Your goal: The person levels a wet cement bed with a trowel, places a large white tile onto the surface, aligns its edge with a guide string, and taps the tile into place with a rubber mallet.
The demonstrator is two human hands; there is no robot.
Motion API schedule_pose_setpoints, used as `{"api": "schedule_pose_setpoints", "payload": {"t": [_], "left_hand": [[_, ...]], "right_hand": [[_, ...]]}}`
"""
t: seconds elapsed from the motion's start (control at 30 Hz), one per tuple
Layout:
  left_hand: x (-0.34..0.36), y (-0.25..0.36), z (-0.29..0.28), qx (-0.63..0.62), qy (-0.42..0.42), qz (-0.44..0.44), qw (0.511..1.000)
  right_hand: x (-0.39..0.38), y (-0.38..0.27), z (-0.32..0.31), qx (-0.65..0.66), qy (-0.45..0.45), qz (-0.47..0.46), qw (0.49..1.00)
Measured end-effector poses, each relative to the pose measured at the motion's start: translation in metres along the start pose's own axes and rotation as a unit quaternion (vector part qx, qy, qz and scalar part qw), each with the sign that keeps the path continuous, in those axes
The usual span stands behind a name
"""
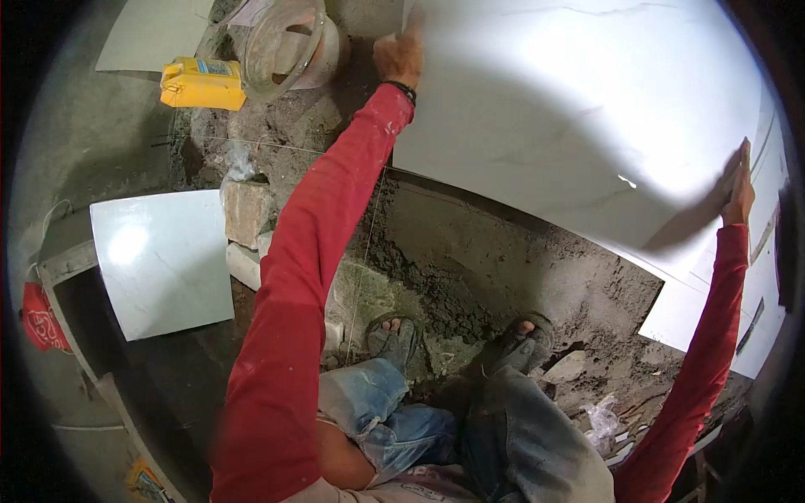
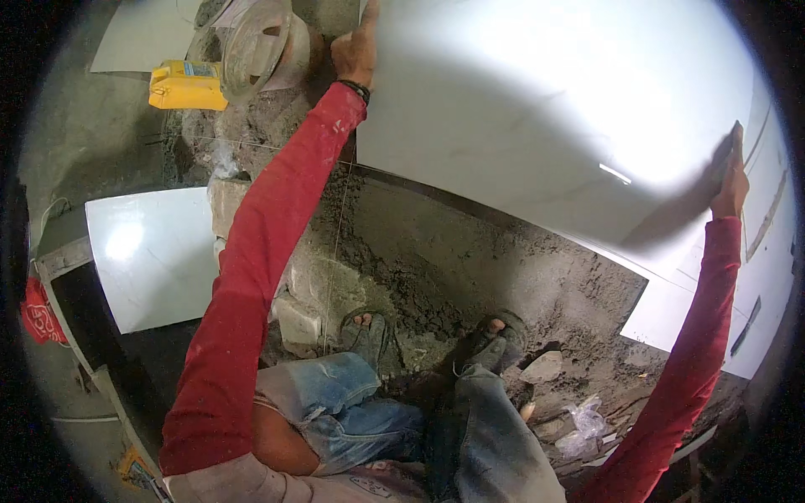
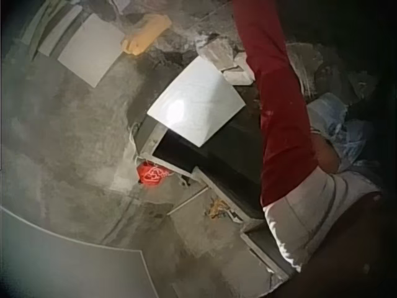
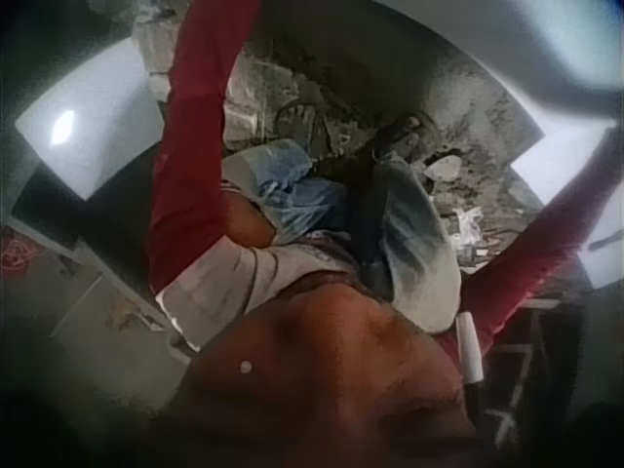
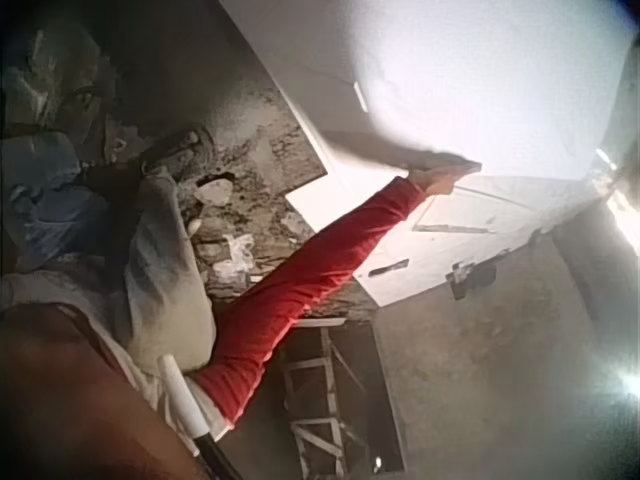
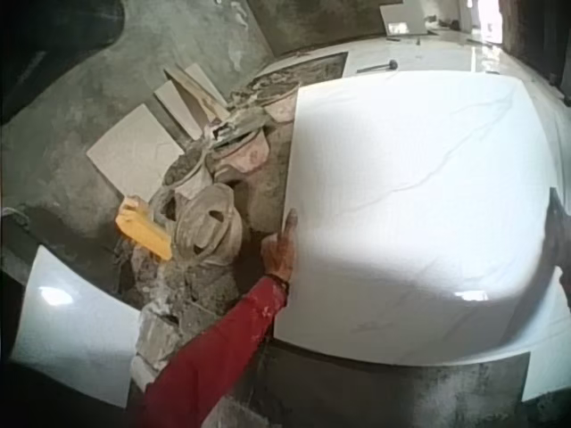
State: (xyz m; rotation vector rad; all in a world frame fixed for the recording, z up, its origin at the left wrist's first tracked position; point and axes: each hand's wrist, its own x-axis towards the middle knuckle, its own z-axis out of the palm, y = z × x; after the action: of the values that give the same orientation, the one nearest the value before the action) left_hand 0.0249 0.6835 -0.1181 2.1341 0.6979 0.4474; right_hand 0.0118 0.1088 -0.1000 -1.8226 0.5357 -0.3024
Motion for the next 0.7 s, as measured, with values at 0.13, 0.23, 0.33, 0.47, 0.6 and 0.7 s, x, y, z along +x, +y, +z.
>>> {"api": "schedule_pose_setpoints", "payload": {"t": [0.13,0.23,0.33,0.47,0.6,0.7], "left_hand": [[-0.008,0.003,0.028,0.035,-0.01,0.001,0.999],[0.027,-0.064,0.0,0.277,-0.071,0.18,0.941],[0.0,-0.048,-0.002,-0.141,-0.12,-0.125,0.975],[-0.028,-0.017,-0.019,-0.178,-0.13,-0.132,0.966],[-0.057,-0.005,-0.027,-0.161,-0.136,-0.165,0.963],[-0.076,-0.013,-0.041,-0.152,-0.188,-0.179,0.954]], "right_hand": [[0.027,0.037,-0.035,0.061,-0.071,0.025,0.995],[0.061,0.077,-0.026,-0.338,-0.076,-0.426,0.836],[0.053,0.089,-0.019,-0.426,-0.058,-0.462,0.776],[-0.007,0.026,0.001,-0.205,-0.023,0.073,0.976],[-0.035,0.029,-0.004,-0.154,0.05,0.142,0.977],[-0.058,0.041,-0.005,-0.186,0.078,0.028,0.979]]}}
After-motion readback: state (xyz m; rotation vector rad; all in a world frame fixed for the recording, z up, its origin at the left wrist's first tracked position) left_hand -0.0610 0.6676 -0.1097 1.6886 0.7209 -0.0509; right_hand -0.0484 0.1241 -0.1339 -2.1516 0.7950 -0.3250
